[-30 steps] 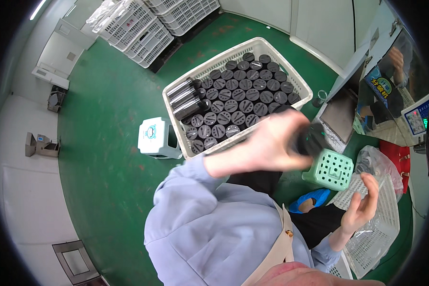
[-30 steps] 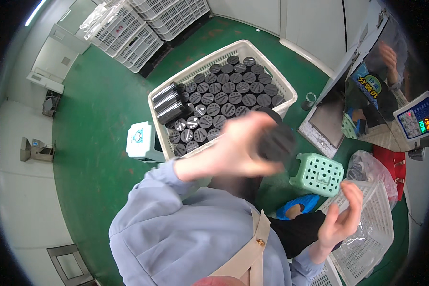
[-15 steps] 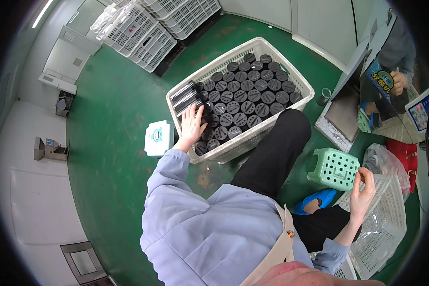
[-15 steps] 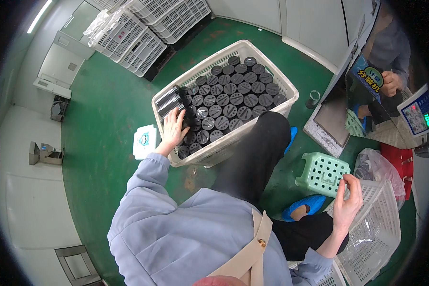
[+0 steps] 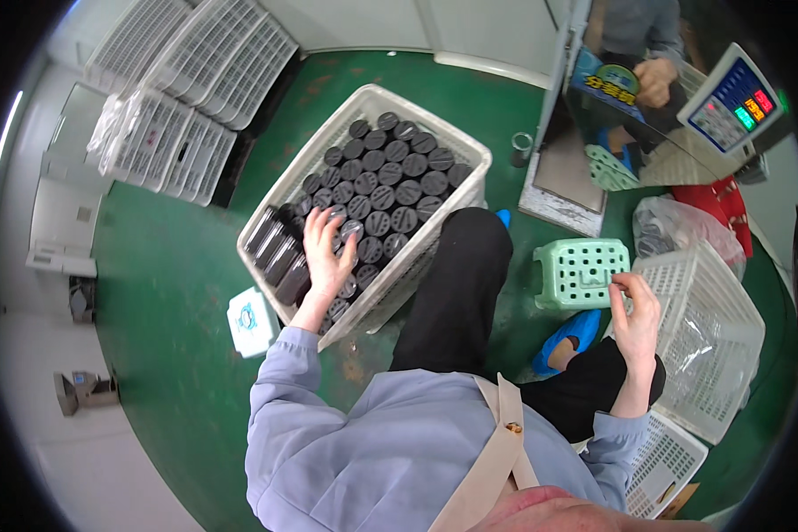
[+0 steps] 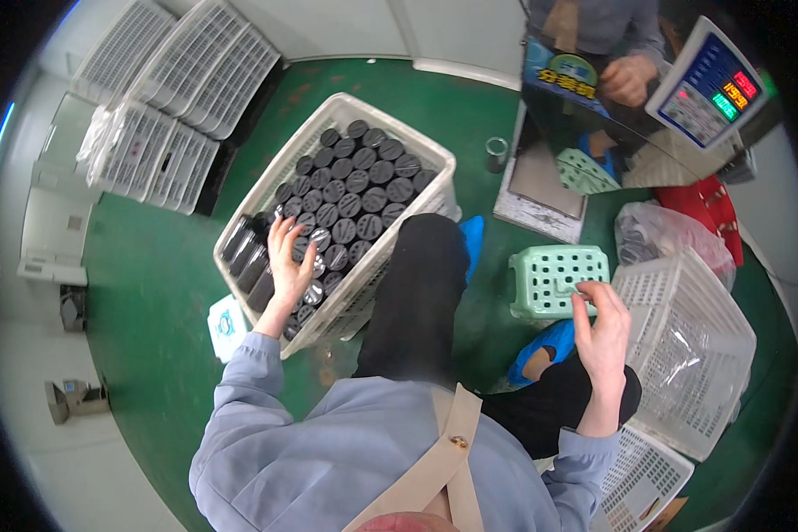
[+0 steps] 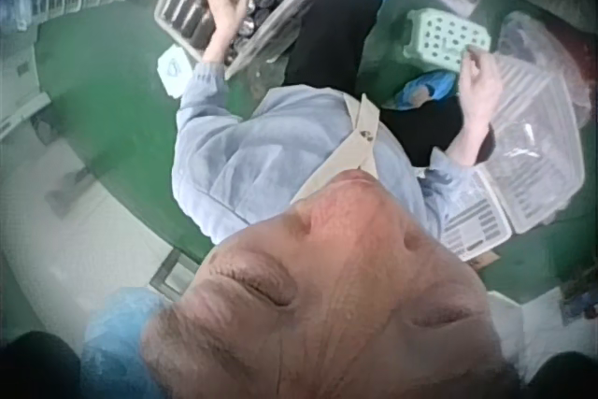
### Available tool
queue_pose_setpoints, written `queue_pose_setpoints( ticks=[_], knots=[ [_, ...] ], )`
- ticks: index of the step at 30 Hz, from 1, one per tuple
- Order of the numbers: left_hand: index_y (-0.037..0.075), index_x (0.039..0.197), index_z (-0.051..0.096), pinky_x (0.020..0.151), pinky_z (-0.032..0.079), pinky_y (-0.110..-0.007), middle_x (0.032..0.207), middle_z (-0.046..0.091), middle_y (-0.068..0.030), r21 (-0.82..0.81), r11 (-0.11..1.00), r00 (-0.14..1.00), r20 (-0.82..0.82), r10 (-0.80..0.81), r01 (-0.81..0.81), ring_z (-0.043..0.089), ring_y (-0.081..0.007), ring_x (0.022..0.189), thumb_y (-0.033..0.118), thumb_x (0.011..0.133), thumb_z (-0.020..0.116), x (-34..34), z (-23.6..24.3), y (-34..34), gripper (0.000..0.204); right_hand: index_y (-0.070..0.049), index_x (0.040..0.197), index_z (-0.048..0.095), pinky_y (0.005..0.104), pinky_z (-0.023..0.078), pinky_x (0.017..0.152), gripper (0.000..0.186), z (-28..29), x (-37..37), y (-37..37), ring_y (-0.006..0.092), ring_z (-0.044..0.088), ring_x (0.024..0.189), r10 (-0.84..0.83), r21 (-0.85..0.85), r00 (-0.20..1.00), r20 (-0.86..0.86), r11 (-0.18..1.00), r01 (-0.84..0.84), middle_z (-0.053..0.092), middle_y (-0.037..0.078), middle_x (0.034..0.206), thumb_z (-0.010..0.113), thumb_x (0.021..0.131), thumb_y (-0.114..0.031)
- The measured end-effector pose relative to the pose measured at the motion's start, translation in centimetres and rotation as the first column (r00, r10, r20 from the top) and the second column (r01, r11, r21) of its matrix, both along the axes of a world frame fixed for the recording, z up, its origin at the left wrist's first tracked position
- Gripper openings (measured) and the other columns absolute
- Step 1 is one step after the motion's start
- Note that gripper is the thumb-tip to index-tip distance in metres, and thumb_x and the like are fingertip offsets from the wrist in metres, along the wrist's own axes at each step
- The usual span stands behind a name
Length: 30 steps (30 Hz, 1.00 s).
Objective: Sorting and packing black cylindrical industrial components into plastic crates after weighing.
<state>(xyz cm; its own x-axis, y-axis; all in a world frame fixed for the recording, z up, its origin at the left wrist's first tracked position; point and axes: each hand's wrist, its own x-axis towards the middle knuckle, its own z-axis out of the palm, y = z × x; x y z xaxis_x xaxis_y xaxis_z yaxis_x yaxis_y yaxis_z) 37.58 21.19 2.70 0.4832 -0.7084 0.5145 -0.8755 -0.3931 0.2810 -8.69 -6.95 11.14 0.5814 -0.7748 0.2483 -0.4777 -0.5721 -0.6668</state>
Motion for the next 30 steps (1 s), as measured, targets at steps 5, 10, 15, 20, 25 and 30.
queue_pose_setpoints(
  ticks=[5, 10, 15, 20, 25, 30],
  knots=[
    [-0.002, 0.078, 0.069, 0.099, 0.051, -0.038, 0.118, 0.072, -0.0124, -0.260, 0.867, 0.724, -0.477, -0.499, 0.426, 0.067, -0.0281, 0.115, 0.004, 0.104, 0.057, -8.3, 3.4, -14.5, 0.028, 0.006, 0.099, 0.068, 0.0385, 0.054, 0.078, 0.006, 1.4, -3.8, -0.7, 0.0319, 0.071, 0.085, -0.254, -0.130, 0.960, 0.119, 0.954, 0.269, 0.071, 0.018, 0.097, 0.065, 0.095, 0.001],
    [-0.002, 0.103, 0.067, 0.102, 0.053, -0.042, 0.117, 0.071, -0.0198, -0.323, 0.727, 0.618, -0.385, -0.686, 0.606, 0.069, -0.0338, 0.114, -0.010, 0.091, 0.061, -14.7, 7.8, -19.6, 0.016, 0.000, 0.111, 0.070, 0.0307, 0.053, 0.087, 0.014, -2.0, -17.3, -0.8, 0.0167, 0.069, 0.096, -0.708, -0.126, 0.615, 0.348, 0.614, 0.779, 0.073, 0.011, 0.108, 0.061, 0.099, 0.000],
    [-0.003, 0.098, 0.069, 0.093, 0.057, -0.042, 0.101, 0.075, -0.0167, -0.302, 0.407, 0.322, -0.295, -0.900, 0.862, 0.073, -0.0339, 0.100, -0.007, 0.091, 0.066, -21.7, 9.9, -25.0, 0.010, -0.006, 0.119, 0.072, 0.0307, 0.055, 0.083, 0.023, -10.7, -36.2, 5.8, 0.0139, 0.069, 0.091, -0.960, 0.083, 0.203, 0.193, 0.222, 0.972, 0.075, 0.006, 0.099, 0.060, 0.101, -0.014],
    [-0.002, 0.095, 0.073, 0.090, 0.057, -0.038, 0.098, 0.076, -0.0150, -0.125, 0.198, 0.138, -0.378, -0.916, 0.972, 0.074, -0.0299, 0.098, -0.009, 0.083, 0.071, -28.2, 11.5, -29.5, 0.014, -0.004, 0.119, 0.070, 0.0334, 0.056, 0.087, 0.027, -12.2, -37.0, 2.1, 0.0186, 0.071, 0.095, -0.935, 0.155, 0.355, -0.017, 0.348, 0.925, 0.076, 0.010, 0.106, 0.060, 0.097, -0.017],
    [0.000, 0.093, 0.074, 0.081, 0.058, -0.041, 0.097, 0.074, -0.0126, 0.027, -0.067, -0.051, -0.378, -0.924, 0.997, 0.072, -0.0317, 0.090, 0.001, 0.083, 0.077, -32.1, 10.3, -32.0, 0.010, -0.002, 0.131, 0.063, 0.0455, 0.052, 0.104, 0.046, -18.2, -34.3, -9.0, 0.0352, 0.068, 0.119, -0.826, 0.186, 0.458, -0.328, 0.419, 0.889, 0.072, 0.020, 0.124, 0.067, 0.092, -0.026],
    [0.001, 0.092, 0.073, 0.077, 0.057, -0.041, 0.092, 0.073, -0.0127, 0.100, -0.054, -0.002, -0.464, -0.886, 0.994, 0.071, -0.0317, 0.086, 0.007, 0.084, 0.079, -32.6, 6.0, -32.5, 0.012, 0.000, 0.138, 0.058, 0.0471, 0.060, 0.084, 0.060, -27.1, -32.6, -17.7, 0.0347, 0.071, 0.110, -0.858, 0.669, 0.353, -0.372, 0.016, 0.743, 0.071, 0.021, 0.123, 0.063, 0.099, -0.045]
  ],
)
